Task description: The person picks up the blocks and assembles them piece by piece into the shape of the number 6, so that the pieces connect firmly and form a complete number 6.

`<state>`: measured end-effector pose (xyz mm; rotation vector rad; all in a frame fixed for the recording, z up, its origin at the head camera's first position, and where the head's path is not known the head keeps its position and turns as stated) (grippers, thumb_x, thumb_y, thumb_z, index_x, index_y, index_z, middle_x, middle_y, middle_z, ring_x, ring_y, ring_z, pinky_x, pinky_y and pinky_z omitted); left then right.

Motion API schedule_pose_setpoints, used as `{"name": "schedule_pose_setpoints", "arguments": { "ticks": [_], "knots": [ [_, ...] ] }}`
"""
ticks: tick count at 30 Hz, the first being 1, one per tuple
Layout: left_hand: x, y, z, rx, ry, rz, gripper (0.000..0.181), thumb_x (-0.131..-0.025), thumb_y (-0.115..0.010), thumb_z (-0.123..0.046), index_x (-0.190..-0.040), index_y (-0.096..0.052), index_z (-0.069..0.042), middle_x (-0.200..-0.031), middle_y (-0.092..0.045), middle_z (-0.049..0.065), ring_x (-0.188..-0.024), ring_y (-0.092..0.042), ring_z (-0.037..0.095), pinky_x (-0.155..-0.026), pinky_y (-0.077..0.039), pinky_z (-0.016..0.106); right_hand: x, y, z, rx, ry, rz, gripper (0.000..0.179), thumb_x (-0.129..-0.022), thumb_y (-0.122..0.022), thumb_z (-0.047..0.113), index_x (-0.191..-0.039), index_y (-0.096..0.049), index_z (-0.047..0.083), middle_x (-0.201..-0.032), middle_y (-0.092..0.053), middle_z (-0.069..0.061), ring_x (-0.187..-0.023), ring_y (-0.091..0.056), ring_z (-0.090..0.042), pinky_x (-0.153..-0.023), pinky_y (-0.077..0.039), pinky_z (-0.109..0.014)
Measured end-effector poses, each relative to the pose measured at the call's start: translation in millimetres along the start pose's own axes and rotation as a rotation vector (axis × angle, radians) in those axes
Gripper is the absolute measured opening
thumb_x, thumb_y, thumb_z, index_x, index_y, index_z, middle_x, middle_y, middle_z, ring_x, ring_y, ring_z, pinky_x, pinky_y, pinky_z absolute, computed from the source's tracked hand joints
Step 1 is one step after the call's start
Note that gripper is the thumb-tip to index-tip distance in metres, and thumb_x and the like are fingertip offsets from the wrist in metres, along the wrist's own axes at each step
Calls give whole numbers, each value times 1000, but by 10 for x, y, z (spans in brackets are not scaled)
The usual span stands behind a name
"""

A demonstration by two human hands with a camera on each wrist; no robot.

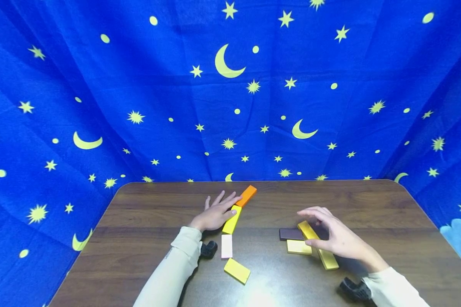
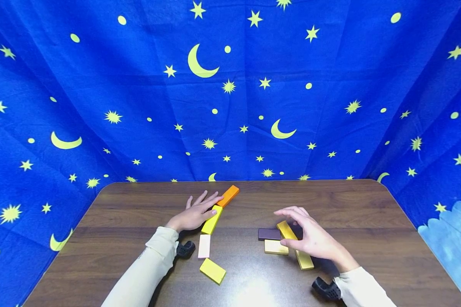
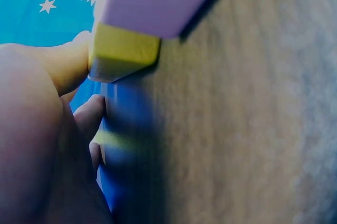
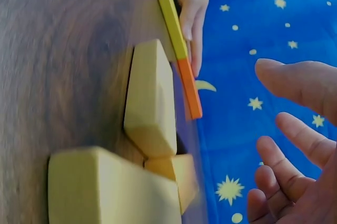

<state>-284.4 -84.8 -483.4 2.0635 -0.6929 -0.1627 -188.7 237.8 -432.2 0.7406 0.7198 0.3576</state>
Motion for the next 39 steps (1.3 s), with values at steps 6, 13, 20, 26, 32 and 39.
{"name": "schedule_pose_setpoints", "arguments": {
  "ticks": [6,13,20,26,32,39],
  "knots": [
    [-4,-21,1,1,2,3,52,-108,-41,-36,-159,-31,-31,-167,-19,-2,-154,0,32,-115,11,66,54,26,-131,-22,-48,-4,67,-73,-89,11,-133,-59,6,-130,-60,-4,-119,-50,-6,-85,-48,-25],
    [-9,-21,-11,-3,-1,0,52,-108,-40,-38,-159,-31,-31,-167,-19,-2,-155,1,31,-115,11,65,83,37,-238,-29,-87,3,64,-75,-88,12,-132,-59,3,-129,-61,-10,-114,-53,-14,-84,-45,-24],
    [6,-6,-20,6,-5,3,52,-109,-40,-37,-159,-31,-31,-167,-19,-1,-155,1,31,-115,12,65,108,43,-322,-45,-129,15,63,-77,-87,11,-132,-58,1,-130,-61,-8,-109,-56,-18,-86,-46,-23],
    [-1,-11,1,1,9,17,52,-109,-39,-38,-160,-29,-33,-168,-15,-3,-154,3,31,-115,14,63,121,41,-374,-69,-152,30,63,-78,-87,12,-133,-58,3,-126,-62,-11,-104,-56,-19,-83,-47,-25],
    [-3,-1,-3,2,6,17,52,-109,-39,-37,-160,-29,-31,-168,-16,-1,-154,2,32,-115,14,64,139,6,-437,-84,-151,59,63,-77,-87,12,-133,-59,2,-124,-64,-10,-103,-56,-17,-82,-46,-26],
    [0,5,-9,-7,8,17,52,-109,-39,-37,-160,-29,-31,-168,-16,-1,-154,1,32,-115,13,65,182,-21,-493,-84,-172,106,64,-78,-86,16,-135,-58,4,-125,-65,-7,-104,-57,-16,-83,-47,-26]
  ]
}}
Point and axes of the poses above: each hand's wrist, its own x-axis away from the middle knuckle, its own y-axis out of the back of the hand, z = x × y, the point moved 5 cm from there along -x, towards the middle knuckle
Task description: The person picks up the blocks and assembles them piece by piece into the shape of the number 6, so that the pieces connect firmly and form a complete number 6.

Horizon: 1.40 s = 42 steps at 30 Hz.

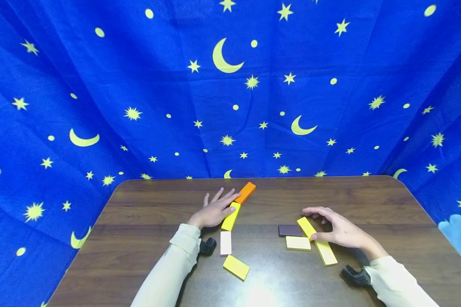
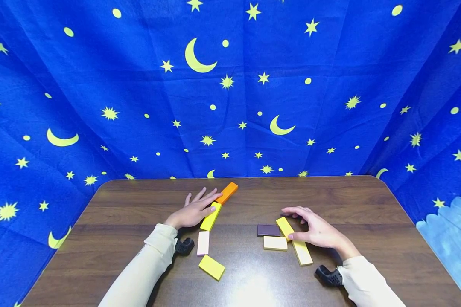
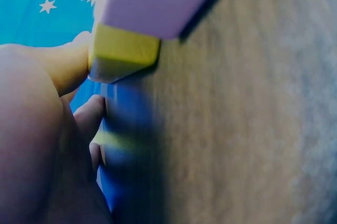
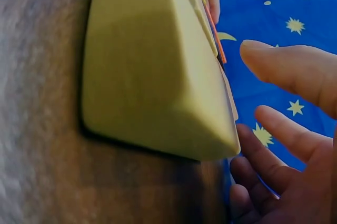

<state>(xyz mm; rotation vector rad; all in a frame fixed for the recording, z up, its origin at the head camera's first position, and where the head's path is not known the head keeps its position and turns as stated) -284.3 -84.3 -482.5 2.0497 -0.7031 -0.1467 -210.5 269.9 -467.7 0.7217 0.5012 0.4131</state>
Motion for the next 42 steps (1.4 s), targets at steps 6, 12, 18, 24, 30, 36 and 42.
{"name": "schedule_pose_setpoints", "arguments": {
  "ticks": [6,12,18,24,30,36,42],
  "knots": [
    [-11,-14,13,-12,-1,3,52,-109,-38,-37,-160,-28,-32,-167,-15,-3,-154,2,31,-115,13,65,20,-16,-16,56,-64,43,69,-77,-87,24,-139,-58,11,-130,-61,-2,-111,-55,-17,-89,-47,-29],
    [-1,-7,3,5,-14,-8,52,-109,-40,-36,-159,-31,-30,-167,-18,0,-154,1,33,-115,12,66,11,-30,28,140,-66,62,72,-74,-88,25,-138,-59,13,-132,-60,1,-116,-52,-15,-93,-47,-36],
    [-15,-9,5,-5,-8,-3,52,-109,-40,-37,-160,-29,-31,-167,-16,-1,-154,2,32,-115,13,65,7,-40,80,200,-54,63,74,-69,-90,23,-136,-60,10,-132,-61,-2,-119,-51,-19,-95,-46,-43],
    [-21,-10,14,-7,-3,-8,52,-109,-39,-38,-159,-29,-33,-168,-16,-2,-154,2,32,-115,14,64,-12,-50,136,226,-24,50,72,-68,-89,21,-134,-62,11,-128,-63,-1,-117,-52,-19,-94,-46,-43],
    [-10,-13,21,-5,3,-12,52,-108,-40,-39,-159,-30,-34,-167,-17,-3,-155,1,31,-115,13,64,-22,-82,130,251,-20,54,72,-68,-89,24,-133,-62,12,-125,-63,1,-115,-52,-18,-92,-47,-44],
    [2,-12,6,1,-2,-9,52,-108,-40,-39,-159,-31,-33,-167,-18,-2,-154,0,32,-115,13,64,-19,-101,119,261,-28,54,70,-68,-89,22,-132,-63,11,-124,-63,0,-115,-52,-18,-93,-47,-47],
    [2,-1,-2,2,-5,-2,52,-108,-40,-39,-159,-30,-33,-167,-17,-1,-154,1,32,-115,13,65,-29,-98,111,264,-33,57,68,-68,-88,20,-131,-62,12,-125,-63,2,-116,-52,-18,-94,-47,-47]
  ]
}}
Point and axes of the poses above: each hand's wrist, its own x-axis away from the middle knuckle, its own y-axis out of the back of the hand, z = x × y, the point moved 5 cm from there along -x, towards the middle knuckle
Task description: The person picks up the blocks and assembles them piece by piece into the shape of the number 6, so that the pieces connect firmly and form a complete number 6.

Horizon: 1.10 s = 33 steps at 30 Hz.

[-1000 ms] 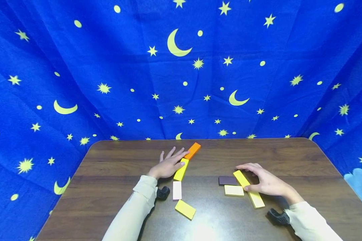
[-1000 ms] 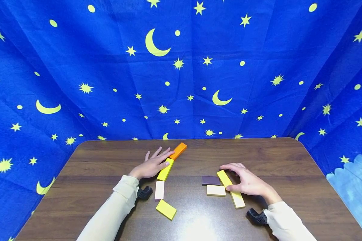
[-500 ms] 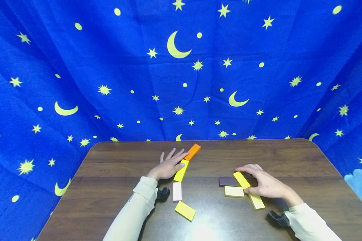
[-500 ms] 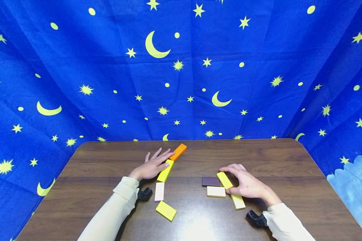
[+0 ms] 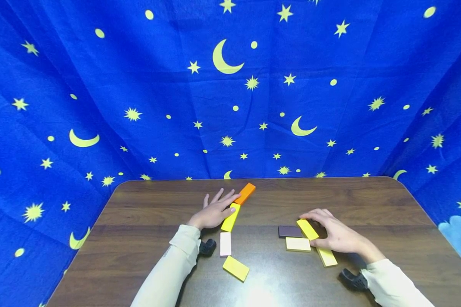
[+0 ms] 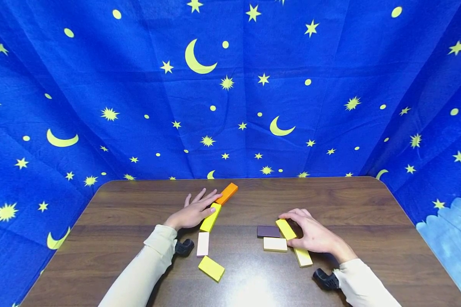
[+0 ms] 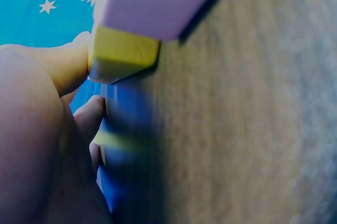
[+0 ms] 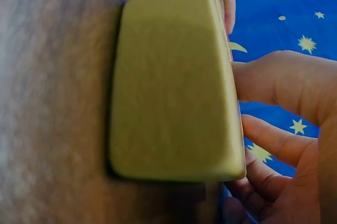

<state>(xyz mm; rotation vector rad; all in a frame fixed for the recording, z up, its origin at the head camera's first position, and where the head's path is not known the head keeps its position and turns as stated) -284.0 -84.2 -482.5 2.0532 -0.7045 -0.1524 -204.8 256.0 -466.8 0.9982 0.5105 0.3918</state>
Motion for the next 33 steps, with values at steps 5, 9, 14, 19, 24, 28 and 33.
{"name": "schedule_pose_setpoints", "arguments": {
  "ticks": [5,9,14,19,24,28,33],
  "knots": [
    [-4,-1,6,-6,-12,-7,52,-109,-39,-37,-159,-30,-31,-167,-18,0,-154,1,33,-115,13,65,-8,-3,-2,7,-2,-7,66,-68,-88,20,-129,-63,13,-125,-62,3,-116,-52,-18,-93,-47,-47],
    [-1,-6,6,-7,-11,-6,52,-109,-39,-37,-159,-30,-31,-167,-17,-1,-154,1,32,-115,13,65,-6,-9,-5,10,-12,-5,65,-70,-87,21,-129,-62,13,-126,-62,3,-117,-52,-19,-93,-47,-48],
    [-7,-11,2,-5,-8,-5,52,-109,-40,-38,-159,-30,-32,-167,-18,-2,-154,1,31,-115,13,64,0,-3,-3,6,-15,-13,65,-70,-87,21,-129,-62,13,-126,-62,3,-117,-52,-18,-93,-47,-47],
    [-15,-20,7,-10,-2,-4,52,-108,-40,-38,-159,-29,-33,-167,-17,-3,-155,2,30,-115,13,64,3,22,-7,-4,-4,-36,66,-69,-88,19,-130,-62,10,-125,-62,1,-115,-52,-18,-92,-48,-48],
    [-15,-20,7,-7,3,-1,52,-109,-40,-38,-159,-29,-33,-167,-17,-3,-155,3,30,-115,13,64,-3,50,-14,-13,10,-54,67,-69,-88,18,-130,-62,10,-125,-61,2,-114,-51,-15,-91,-48,-45],
    [-12,-10,0,-10,0,-2,52,-109,-39,-38,-160,-29,-32,-168,-17,-1,-154,2,31,-115,13,65,-14,78,5,-16,32,-71,68,-69,-89,18,-130,-62,10,-124,-61,3,-114,-51,-14,-91,-47,-42],
    [3,12,-10,-6,-2,-10,52,-109,-40,-36,-159,-31,-29,-167,-18,1,-154,1,33,-115,12,66,-28,100,55,-15,44,-75,68,-68,-89,18,-130,-62,9,-125,-60,2,-117,-51,-16,-93,-46,-44]
  ]
}}
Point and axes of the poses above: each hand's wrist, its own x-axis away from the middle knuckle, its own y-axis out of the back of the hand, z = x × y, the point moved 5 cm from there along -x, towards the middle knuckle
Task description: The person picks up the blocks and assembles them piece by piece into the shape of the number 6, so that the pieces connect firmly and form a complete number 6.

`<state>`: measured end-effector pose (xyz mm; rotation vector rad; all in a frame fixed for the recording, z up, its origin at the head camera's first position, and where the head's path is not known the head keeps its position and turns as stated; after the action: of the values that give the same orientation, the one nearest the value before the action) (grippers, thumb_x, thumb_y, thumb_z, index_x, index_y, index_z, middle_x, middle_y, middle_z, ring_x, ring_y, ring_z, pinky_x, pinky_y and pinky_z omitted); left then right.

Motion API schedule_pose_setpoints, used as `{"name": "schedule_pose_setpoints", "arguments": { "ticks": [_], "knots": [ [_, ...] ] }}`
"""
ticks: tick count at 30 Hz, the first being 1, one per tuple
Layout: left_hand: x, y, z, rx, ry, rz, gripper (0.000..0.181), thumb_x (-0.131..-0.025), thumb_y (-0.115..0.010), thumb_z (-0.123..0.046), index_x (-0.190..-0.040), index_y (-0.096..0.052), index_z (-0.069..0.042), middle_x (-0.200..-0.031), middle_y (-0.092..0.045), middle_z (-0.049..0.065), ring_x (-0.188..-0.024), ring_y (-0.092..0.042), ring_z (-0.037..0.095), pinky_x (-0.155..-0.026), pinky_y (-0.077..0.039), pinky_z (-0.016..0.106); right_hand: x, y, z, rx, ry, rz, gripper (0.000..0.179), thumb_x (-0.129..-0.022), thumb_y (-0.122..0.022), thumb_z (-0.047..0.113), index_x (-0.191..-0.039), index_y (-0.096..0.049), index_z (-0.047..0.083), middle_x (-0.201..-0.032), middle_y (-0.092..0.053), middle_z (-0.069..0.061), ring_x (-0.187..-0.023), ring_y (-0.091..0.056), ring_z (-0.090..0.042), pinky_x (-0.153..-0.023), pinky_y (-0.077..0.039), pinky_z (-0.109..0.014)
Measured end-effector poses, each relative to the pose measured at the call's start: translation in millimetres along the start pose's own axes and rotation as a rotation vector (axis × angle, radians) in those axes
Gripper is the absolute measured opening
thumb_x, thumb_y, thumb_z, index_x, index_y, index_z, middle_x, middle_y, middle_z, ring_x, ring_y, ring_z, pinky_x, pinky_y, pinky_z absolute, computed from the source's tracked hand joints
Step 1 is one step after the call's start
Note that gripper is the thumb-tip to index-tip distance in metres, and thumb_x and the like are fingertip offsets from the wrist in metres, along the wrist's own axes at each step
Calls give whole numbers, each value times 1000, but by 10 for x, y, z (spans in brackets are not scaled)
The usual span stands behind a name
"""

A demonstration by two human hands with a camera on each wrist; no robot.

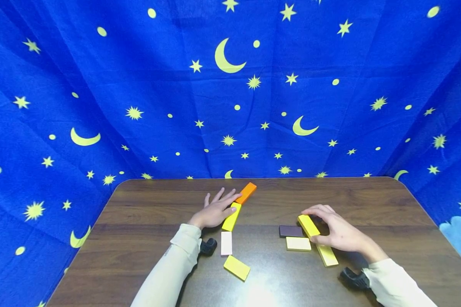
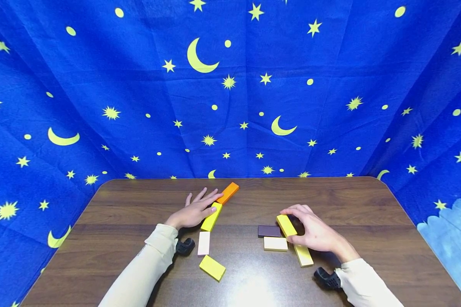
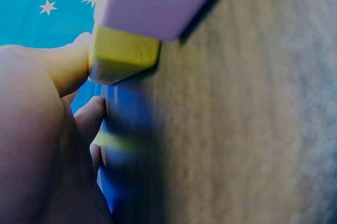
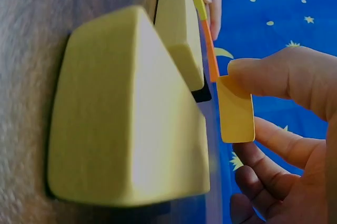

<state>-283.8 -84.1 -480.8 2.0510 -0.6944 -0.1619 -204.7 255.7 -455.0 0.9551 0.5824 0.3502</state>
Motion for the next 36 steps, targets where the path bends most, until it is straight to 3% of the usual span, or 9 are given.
{"name": "schedule_pose_setpoints", "arguments": {
  "ticks": [21,36],
  "knots": [
    [-7,-4,2,-15,-11,-5,52,-109,-40,-35,-159,-31,-29,-167,-18,1,-154,0,33,-115,11,66,-56,-5,217,-2,60,-9,69,-67,-89,17,-130,-62,10,-126,-60,5,-119,-52,-16,-95,-46,-43],
    [2,-12,10,-5,-10,-10,52,-108,-41,-37,-159,-31,-32,-167,-19,-2,-155,0,31,-115,11,65,-71,-72,397,-34,99,6,65,-72,-88,26,-130,-62,13,-126,-59,10,-117,-51,-12,-92,-49,-41]
  ]
}}
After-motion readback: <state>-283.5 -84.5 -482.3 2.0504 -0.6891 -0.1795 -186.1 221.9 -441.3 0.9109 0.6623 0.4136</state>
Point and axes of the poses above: each hand's wrist, its own x-axis away from the middle knuckle, its own y-axis out of the back of the hand, z = x × y, the point moved 5 cm from there along -x, towards the middle knuckle
